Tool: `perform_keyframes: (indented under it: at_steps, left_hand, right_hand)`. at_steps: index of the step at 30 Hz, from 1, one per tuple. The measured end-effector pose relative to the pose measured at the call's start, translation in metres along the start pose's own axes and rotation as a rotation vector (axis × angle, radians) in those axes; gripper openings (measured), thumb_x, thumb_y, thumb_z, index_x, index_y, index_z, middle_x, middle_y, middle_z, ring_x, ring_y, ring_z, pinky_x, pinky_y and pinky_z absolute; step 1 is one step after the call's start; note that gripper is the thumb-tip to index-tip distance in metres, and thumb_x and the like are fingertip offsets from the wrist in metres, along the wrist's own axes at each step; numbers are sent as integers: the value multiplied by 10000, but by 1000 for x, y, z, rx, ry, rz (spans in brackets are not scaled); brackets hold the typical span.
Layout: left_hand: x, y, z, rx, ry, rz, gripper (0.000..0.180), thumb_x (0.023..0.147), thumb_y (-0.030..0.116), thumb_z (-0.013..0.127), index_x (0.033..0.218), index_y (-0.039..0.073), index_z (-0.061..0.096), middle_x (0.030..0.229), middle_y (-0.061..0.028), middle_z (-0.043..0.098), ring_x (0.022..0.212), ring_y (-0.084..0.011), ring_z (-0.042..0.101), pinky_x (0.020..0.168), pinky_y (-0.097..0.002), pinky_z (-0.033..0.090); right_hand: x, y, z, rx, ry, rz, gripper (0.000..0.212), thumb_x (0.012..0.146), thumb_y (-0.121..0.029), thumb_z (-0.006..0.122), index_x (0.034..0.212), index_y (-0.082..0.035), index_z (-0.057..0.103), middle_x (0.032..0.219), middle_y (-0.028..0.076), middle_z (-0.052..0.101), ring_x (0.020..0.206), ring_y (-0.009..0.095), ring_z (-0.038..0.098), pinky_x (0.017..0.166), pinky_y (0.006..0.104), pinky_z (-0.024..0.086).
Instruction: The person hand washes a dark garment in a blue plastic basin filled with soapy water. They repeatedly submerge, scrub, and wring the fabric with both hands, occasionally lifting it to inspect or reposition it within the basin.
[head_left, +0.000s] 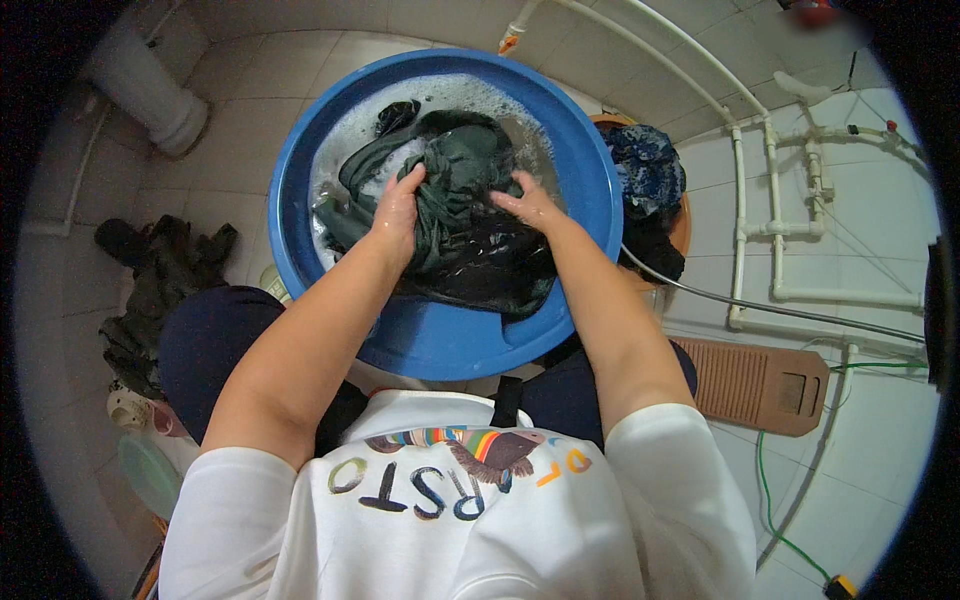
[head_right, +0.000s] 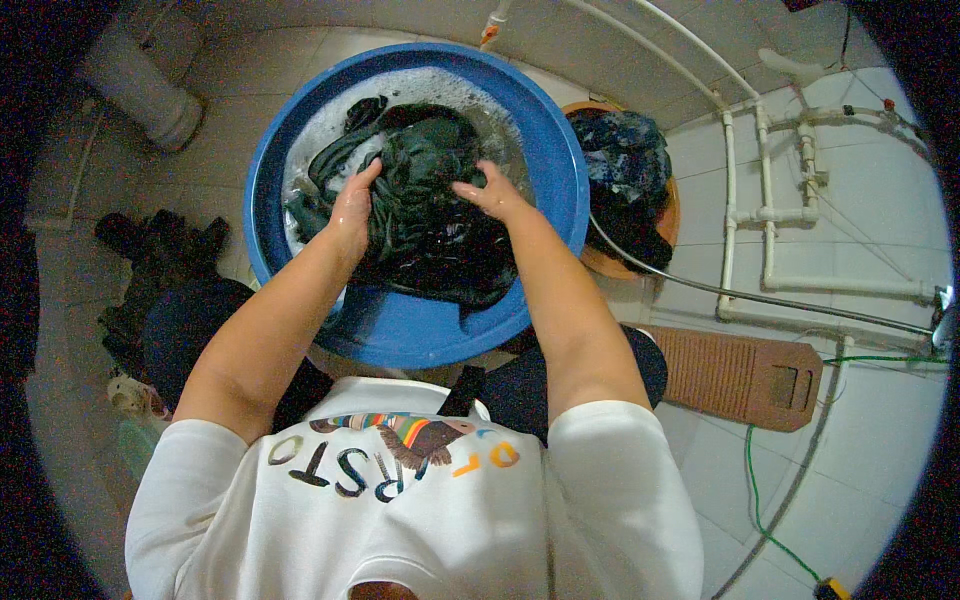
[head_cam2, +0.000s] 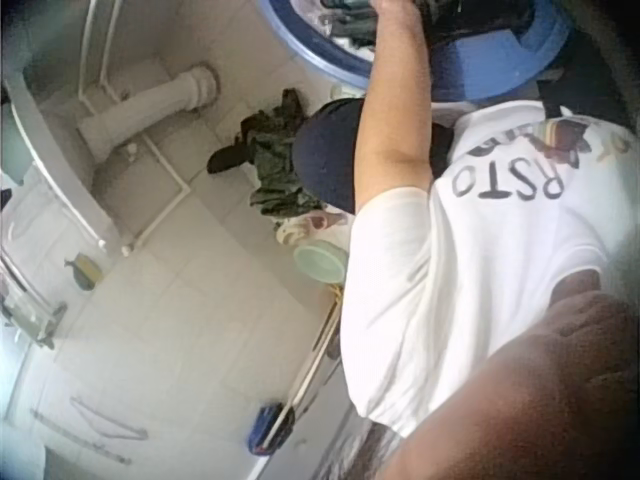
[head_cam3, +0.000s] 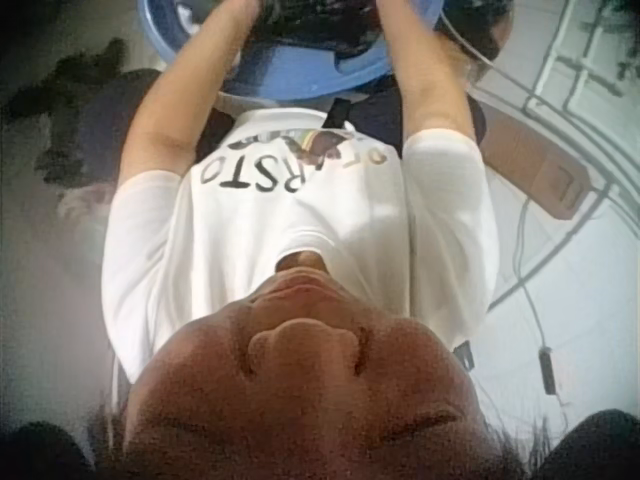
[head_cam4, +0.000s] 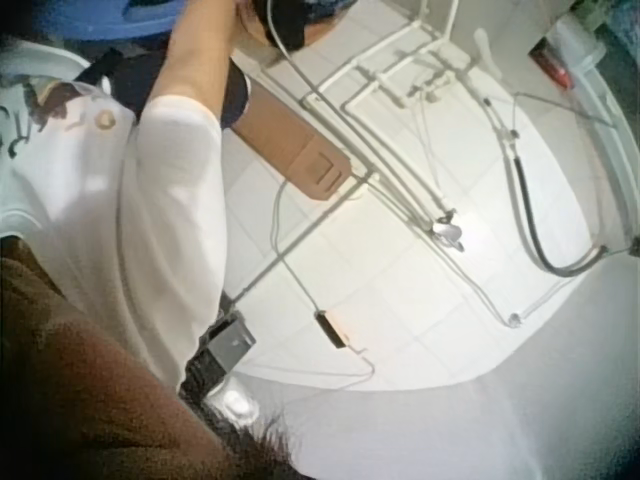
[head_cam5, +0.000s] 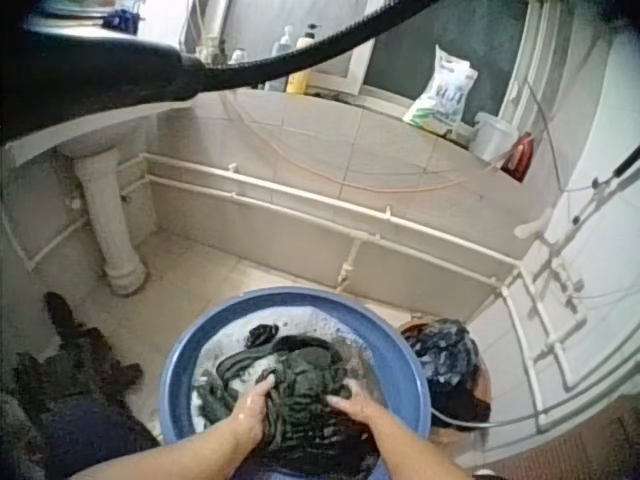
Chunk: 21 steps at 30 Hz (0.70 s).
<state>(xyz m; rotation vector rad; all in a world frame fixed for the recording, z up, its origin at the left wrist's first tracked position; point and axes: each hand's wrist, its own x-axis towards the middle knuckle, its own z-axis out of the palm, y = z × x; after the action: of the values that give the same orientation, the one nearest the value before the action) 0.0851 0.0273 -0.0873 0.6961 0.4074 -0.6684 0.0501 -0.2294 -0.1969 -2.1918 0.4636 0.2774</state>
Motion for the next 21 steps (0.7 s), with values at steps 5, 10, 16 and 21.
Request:
perform_keyframes:
  at_steps: [5,10,16,21]
  left_hand:
    - [-8,10,4,147,117,178,402,838,89,455,1233,99,382,1149,-150,476,964,-256,518,804,-378,446]
    - [-7,11,0,323,18,199,458,819,276,511,1251,172,400,1245,-95,421,1099,-235,435,888,-339,382]
    - [-21,31,11,-114,-156,-181,442,806,410,519,1104,84,513,1057,-107,556,920,-232,550,847,-369,433]
    - [-5,12,-22,88,-435,124,357,875,209,379,1184,39,429,1125,-109,500,1059,-178,443,983,-340,278]
  right_hand:
    - [2,-45,-14,-395,-238,507,530,696,-467,601,931,8,579,1244,167,405,1074,298,458,848,376,401]
    - [-29,-76,4,-446,561,-254,305,653,-252,625,824,-3,584,1134,134,484,926,281,525,772,377,436]
    - [-102,-198,35,-36,333,-994,318,556,-93,606,825,-40,445,984,130,537,828,324,509,715,368,428]
    - [-130,-224,64,-12,320,-1077,339,574,-201,638,845,-61,490,806,128,545,721,314,529,632,372,430]
